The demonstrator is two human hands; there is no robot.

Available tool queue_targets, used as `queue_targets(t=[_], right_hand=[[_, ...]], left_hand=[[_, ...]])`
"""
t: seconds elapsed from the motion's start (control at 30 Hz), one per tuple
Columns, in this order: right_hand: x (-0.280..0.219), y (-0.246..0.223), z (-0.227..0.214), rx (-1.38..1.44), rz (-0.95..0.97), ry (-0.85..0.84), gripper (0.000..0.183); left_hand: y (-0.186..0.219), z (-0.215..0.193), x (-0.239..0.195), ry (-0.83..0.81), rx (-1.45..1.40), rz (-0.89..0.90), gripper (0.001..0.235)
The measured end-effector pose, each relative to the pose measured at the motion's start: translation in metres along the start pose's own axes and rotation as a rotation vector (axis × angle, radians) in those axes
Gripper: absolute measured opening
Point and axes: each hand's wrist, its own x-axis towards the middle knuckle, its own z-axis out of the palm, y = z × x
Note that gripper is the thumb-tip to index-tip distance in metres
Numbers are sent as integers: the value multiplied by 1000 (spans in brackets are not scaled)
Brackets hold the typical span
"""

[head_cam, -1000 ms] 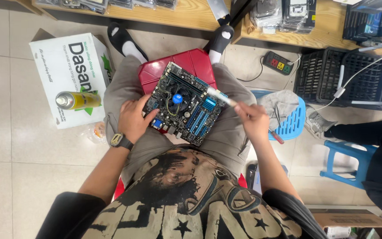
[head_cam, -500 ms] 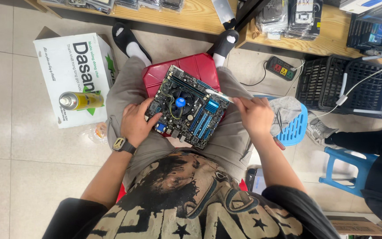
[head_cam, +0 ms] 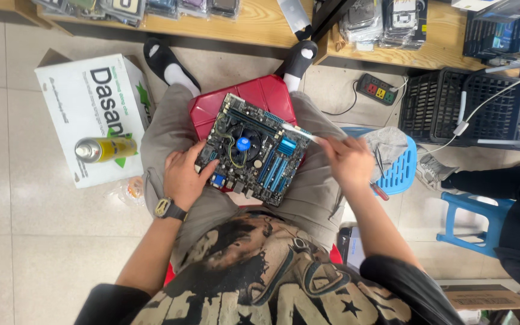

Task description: The person cleans a computer motherboard resting on their lap using a cotton swab and a spray can. They wipe various components and ports, then spray the board and continue wiping with the swab.

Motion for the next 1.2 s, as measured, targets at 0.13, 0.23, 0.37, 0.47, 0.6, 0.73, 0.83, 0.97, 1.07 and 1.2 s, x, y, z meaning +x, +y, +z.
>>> queue_targets(t=[0.13, 0.23, 0.37, 0.47, 0.6, 0.73, 0.83, 0.97, 1.07, 1.2], right_hand=[[-10, 29, -4, 81, 86, -61, 23], [-2, 31, 3, 325, 360, -118, 17], [38, -12, -11, 411, 438, -237, 18], [37, 10, 5, 296, 370, -271, 21], [33, 29, 20, 552, 459, -228, 15], [21, 12, 9, 394, 345, -336, 23], [12, 7, 10, 394, 316, -244, 24], [-7, 21, 23, 453, 372, -205, 20], [-17, 49, 26, 388, 361, -176, 21], [-35, 78, 58, 711, 538, -178, 16]], left_hand=[[-4, 1, 3, 0, 5, 17, 60], [-1, 0, 8, 19, 3, 20, 59], [7, -4, 34, -16, -55, -74, 62], [8, -13, 54, -82, -177, -283, 73], [-19, 5, 82, -173, -343, -492, 90], [-39, 17, 101, -249, -410, -581, 87], [-43, 25, 105, -191, -469, -569, 93], [-37, 25, 106, -189, -465, -564, 92], [-32, 24, 105, -210, -532, -569, 95], [-24, 16, 111, -228, -625, -568, 98]])
